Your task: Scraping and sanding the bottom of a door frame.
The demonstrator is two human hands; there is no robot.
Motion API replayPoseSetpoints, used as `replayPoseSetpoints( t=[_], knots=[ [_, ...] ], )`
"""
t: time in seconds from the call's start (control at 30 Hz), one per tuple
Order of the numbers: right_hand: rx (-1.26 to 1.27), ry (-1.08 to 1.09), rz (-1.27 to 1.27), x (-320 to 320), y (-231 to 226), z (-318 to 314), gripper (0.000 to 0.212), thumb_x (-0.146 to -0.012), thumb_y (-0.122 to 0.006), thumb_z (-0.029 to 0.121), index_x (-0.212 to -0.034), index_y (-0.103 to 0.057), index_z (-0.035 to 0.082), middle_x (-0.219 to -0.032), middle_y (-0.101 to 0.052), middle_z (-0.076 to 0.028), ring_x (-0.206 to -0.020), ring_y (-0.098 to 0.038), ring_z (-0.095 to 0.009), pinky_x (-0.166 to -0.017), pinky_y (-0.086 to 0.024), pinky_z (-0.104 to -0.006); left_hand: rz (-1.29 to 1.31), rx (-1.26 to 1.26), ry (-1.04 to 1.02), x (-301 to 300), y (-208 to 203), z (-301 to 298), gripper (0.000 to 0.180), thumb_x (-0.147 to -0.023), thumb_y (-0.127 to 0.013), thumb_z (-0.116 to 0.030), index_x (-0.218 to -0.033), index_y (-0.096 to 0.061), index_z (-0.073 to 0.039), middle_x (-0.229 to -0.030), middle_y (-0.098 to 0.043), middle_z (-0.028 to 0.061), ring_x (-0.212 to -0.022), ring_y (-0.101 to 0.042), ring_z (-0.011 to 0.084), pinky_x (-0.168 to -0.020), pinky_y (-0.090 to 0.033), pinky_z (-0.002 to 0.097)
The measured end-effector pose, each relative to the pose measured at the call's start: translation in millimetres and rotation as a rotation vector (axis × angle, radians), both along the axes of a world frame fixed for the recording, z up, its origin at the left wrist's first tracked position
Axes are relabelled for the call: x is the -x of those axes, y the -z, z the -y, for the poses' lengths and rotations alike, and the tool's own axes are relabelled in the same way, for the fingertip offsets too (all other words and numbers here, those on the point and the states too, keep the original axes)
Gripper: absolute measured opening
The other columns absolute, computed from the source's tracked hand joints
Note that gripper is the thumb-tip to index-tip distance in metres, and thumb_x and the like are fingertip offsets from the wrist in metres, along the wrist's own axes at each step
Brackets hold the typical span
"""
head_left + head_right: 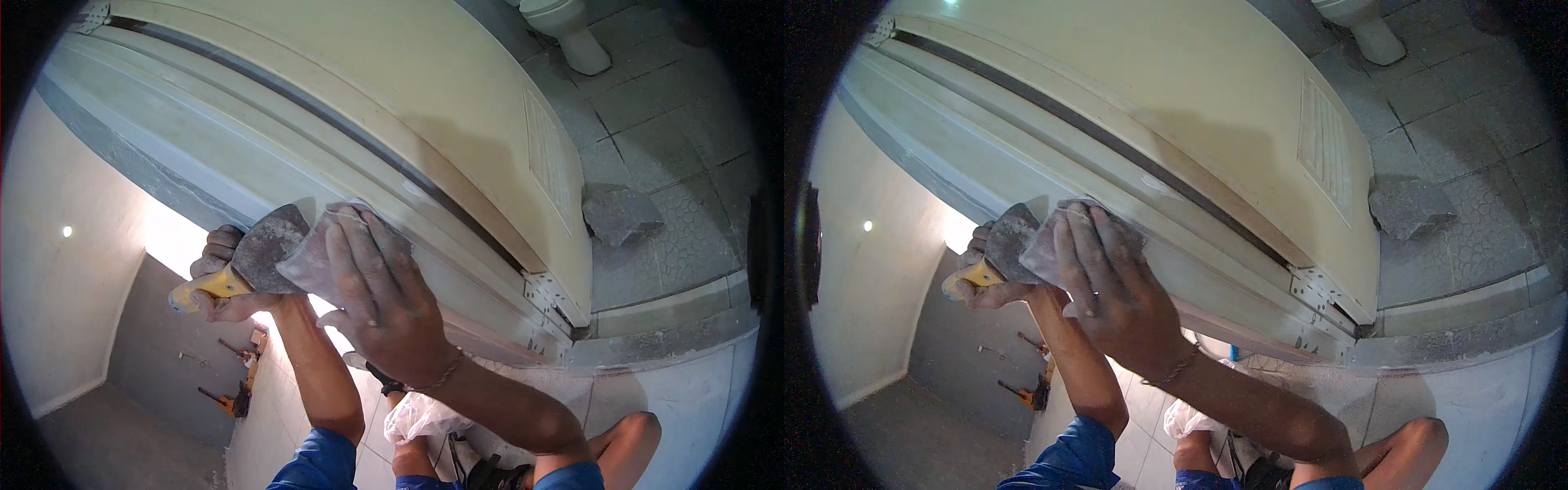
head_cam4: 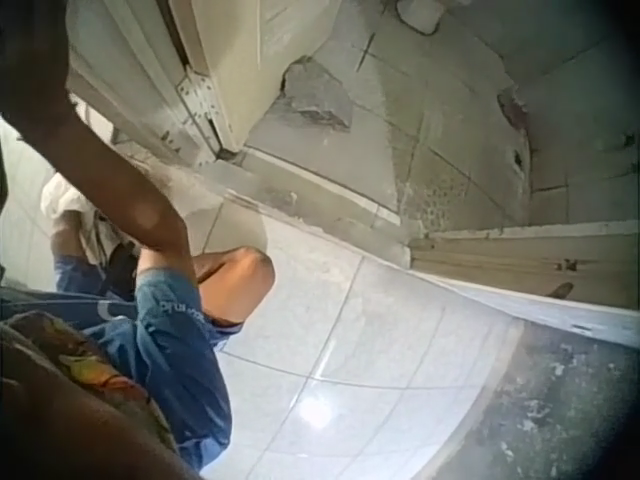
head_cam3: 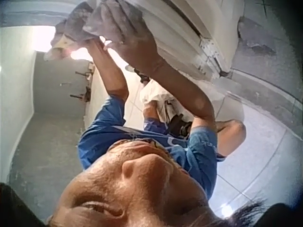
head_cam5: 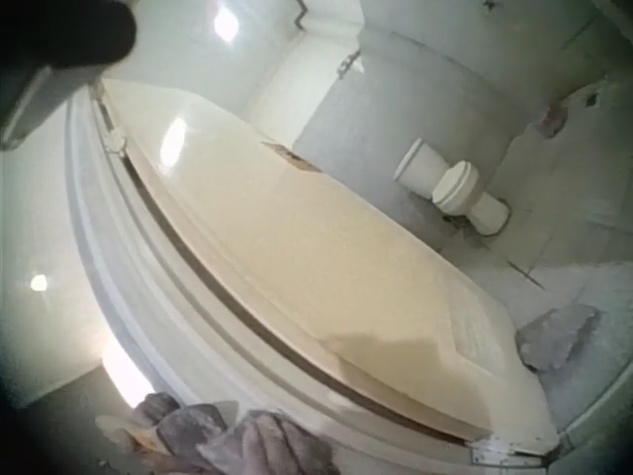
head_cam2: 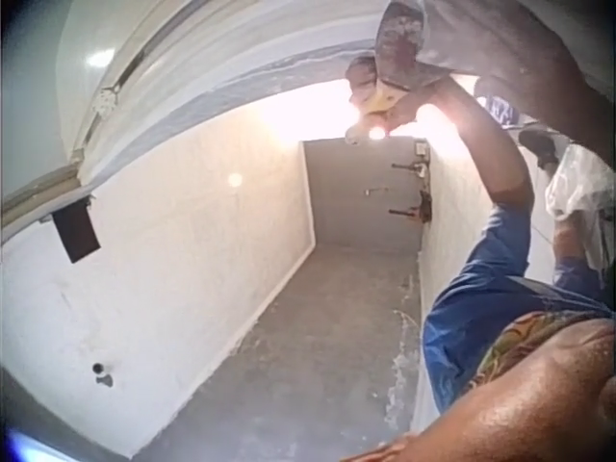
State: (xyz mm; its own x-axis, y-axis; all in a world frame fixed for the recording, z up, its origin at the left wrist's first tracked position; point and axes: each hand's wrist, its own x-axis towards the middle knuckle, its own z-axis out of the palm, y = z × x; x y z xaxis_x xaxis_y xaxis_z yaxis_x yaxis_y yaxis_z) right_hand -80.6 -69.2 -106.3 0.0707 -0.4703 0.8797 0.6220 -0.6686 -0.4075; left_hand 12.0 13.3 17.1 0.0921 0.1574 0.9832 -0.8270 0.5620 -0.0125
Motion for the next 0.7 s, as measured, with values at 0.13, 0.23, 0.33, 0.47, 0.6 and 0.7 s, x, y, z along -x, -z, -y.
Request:
replayPoseSetpoints(
  t=[0.13, 0.23, 0.33, 0.47, 0.6, 0.7],
  knots=[
    [0.02, 0.236, -0.015, -9, 13, 2, 0.049, -0.084, -0.057, 0.017, -0.128, -0.046, -0.002, -0.127, -0.05, -0.018, -0.12, -0.047, -0.031, -0.097, -0.043, -0.0374, -0.035, 0.014, 0.006, -1, 0, 1, 0.038, -0.081, -0.042, -0.039, -0.057, -0.038, -0.011, -0.054, -0.026, 0.0008, -0.055, -0.028, 0.0157, -0.054, -0.026, 0.031],
    [0.02, 0.141, -0.059, -1, 59, -1, 0.045, -0.084, -0.057, 0.017, -0.124, -0.049, -0.001, -0.124, -0.054, -0.017, -0.117, -0.05, -0.031, -0.095, -0.045, -0.0393, -0.009, -0.027, 0.044, -4, -6, -6, 0.039, -0.081, -0.042, -0.04, -0.057, -0.036, -0.011, -0.054, -0.026, 0.0011, -0.056, -0.029, 0.0158, -0.055, -0.027, 0.0312],
    [-0.002, 0.062, -0.024, 0, 74, 2, 0.047, -0.081, -0.059, 0.017, -0.123, -0.05, -0.002, -0.124, -0.054, -0.017, -0.118, -0.05, -0.032, -0.097, -0.044, -0.0408, -0.083, 0.094, -0.009, 6, -3, 2, 0.039, -0.08, -0.042, -0.041, -0.056, -0.035, -0.011, -0.053, -0.028, 0.0015, -0.056, -0.031, 0.016, -0.056, -0.029, 0.0307],
    [0.025, -0.02, 0.099, -4, 32, 9, 0.049, -0.077, -0.061, 0.015, -0.122, -0.05, -0.003, -0.124, -0.054, -0.018, -0.12, -0.049, -0.033, -0.098, -0.042, -0.0423, -0.103, 0.053, -0.05, 3, 1, 3, 0.038, -0.079, -0.042, -0.04, -0.056, -0.035, -0.012, -0.053, -0.03, 0.0013, -0.056, -0.033, 0.0164, -0.057, -0.031, 0.0311],
    [-0.018, -0.1, 0.14, 0, 19, 12, 0.05, -0.077, -0.06, 0.014, -0.123, -0.05, -0.002, -0.125, -0.054, -0.017, -0.12, -0.048, -0.033, -0.098, -0.042, -0.0428, 0.025, 0.028, -0.057, -5, -5, 0, 0.037, -0.078, -0.043, -0.041, -0.055, -0.035, -0.012, -0.052, -0.029, 0.0006, -0.055, -0.032, 0.0164, -0.056, -0.031, 0.031],
    [0.038, -0.124, 0.007, 7, 55, 8, 0.05, -0.078, -0.06, 0.014, -0.124, -0.05, -0.002, -0.127, -0.052, -0.018, -0.121, -0.048, -0.031, -0.1, -0.041, -0.04, -0.166, 0.238, -0.07, 10, -6, 13, 0.037, -0.078, -0.044, -0.041, -0.056, -0.034, -0.013, -0.052, -0.027, 0.0007, -0.054, -0.031, 0.016, -0.055, -0.03, 0.0302]
  ],
)
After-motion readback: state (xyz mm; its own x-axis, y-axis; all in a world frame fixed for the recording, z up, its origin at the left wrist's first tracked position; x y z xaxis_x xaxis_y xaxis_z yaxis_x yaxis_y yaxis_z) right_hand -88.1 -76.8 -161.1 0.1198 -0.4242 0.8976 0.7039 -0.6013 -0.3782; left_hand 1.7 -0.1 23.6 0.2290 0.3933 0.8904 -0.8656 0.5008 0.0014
